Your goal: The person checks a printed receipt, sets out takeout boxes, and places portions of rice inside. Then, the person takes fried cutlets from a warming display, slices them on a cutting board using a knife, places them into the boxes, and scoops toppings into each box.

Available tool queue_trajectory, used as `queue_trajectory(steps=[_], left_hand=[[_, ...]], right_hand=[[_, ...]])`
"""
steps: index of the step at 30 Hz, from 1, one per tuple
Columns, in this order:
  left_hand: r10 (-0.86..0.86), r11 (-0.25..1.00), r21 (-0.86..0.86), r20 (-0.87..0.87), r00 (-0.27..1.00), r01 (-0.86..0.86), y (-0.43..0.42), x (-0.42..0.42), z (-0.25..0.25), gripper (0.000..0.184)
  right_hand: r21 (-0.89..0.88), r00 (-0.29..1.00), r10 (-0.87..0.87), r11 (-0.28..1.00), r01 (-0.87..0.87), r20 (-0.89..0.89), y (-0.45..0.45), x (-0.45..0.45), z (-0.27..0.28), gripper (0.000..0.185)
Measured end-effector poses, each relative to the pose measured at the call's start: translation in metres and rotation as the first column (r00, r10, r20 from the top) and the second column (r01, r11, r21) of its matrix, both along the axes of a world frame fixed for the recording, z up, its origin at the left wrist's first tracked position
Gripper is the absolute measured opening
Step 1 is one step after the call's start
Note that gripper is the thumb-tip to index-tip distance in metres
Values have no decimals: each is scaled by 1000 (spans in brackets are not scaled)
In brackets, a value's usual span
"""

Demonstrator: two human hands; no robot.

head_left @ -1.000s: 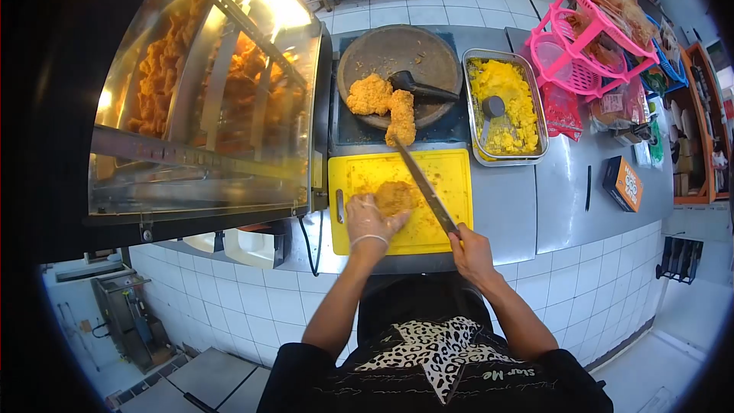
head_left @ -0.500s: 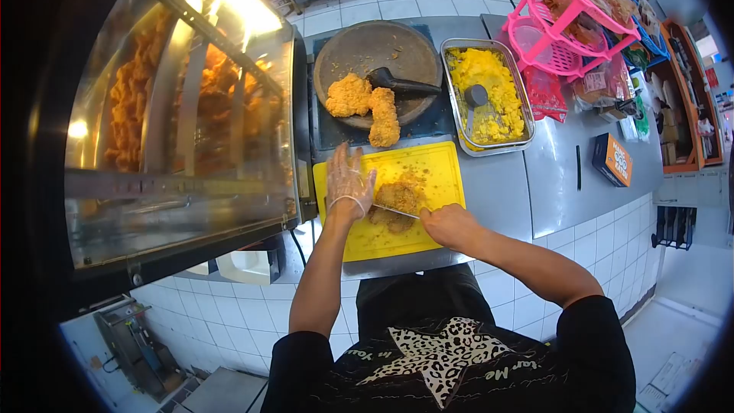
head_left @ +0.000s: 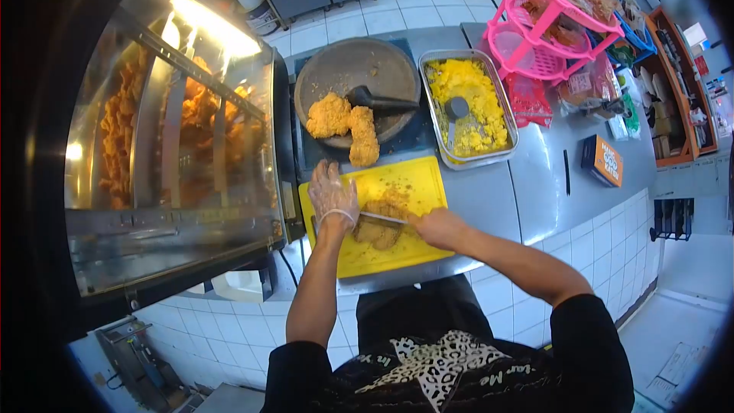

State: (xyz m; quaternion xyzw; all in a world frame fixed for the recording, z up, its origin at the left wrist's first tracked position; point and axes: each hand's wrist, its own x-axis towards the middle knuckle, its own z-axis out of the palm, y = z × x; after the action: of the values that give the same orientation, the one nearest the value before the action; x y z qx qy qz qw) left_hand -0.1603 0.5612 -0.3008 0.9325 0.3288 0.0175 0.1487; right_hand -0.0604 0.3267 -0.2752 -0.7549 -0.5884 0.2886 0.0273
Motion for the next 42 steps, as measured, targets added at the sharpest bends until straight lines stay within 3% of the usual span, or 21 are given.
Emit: queue_trajectory(steps=[4, 7, 12, 14, 15, 18, 21, 24, 28, 30, 34, 39, 42], left_hand=[[-27, 994, 106, 45, 999, 22, 0, 3, -11, 60], [117, 993, -1, -73, 990, -118, 0, 6, 38, 59], [124, 991, 59, -30, 992, -122, 7, 12, -21, 55], [103, 995, 14, -31, 994, -103, 6, 17, -11, 55], [91, 990, 102, 66, 994, -98, 2, 16, -13, 54], [87, 995, 43, -32, 996, -85, 2, 18, 7, 55], [6, 986, 168, 70, 998, -18, -1, -4, 47, 56], [-53, 995, 84, 8, 999, 52, -2, -26, 44, 57], [-36, 999, 11, 30, 999, 36, 3, -35, -13, 58], [-100, 995, 25, -43, 994, 101, 4, -45, -26, 62], [-105, 988, 107, -18, 994, 106, 0, -30, -6, 64], [-122, 988, 108, 84, 989, 112, -7, -38, 54, 63], [-51, 997, -63, -85, 995, 46, 0, -43, 17, 62]], right_hand=[[50, 1000, -20, 999, 20, 0, -3, 6, -10, 22], [49, 999, 18, 999, -20, 48, 2, 9, 15, 20], [37, 995, 47, 998, -51, 90, 12, 22, 2, 18], [47, 998, 19, 999, -22, 60, 11, 24, -8, 18], [52, 999, 12, 999, -15, 48, 9, 22, -11, 17], [100, 997, 26, 994, -34, 77, 4, 23, -10, 17], [104, 998, -54, 993, 51, 30, -9, -8, 16, 16], [95, 999, -39, 995, 38, 8, -14, -33, 15, 17], [117, 1000, -15, 993, 14, 7, -8, -36, -3, 23], [108, 1000, -20, 994, 20, -6, -11, -43, -15, 25], [42, 998, -67, 997, 68, -18, -13, -44, -16, 25], [127, 996, -74, 989, 80, -56, -23, -59, 2, 23], [113, 996, -77, 990, 81, -35, -12, -60, 7, 21]])
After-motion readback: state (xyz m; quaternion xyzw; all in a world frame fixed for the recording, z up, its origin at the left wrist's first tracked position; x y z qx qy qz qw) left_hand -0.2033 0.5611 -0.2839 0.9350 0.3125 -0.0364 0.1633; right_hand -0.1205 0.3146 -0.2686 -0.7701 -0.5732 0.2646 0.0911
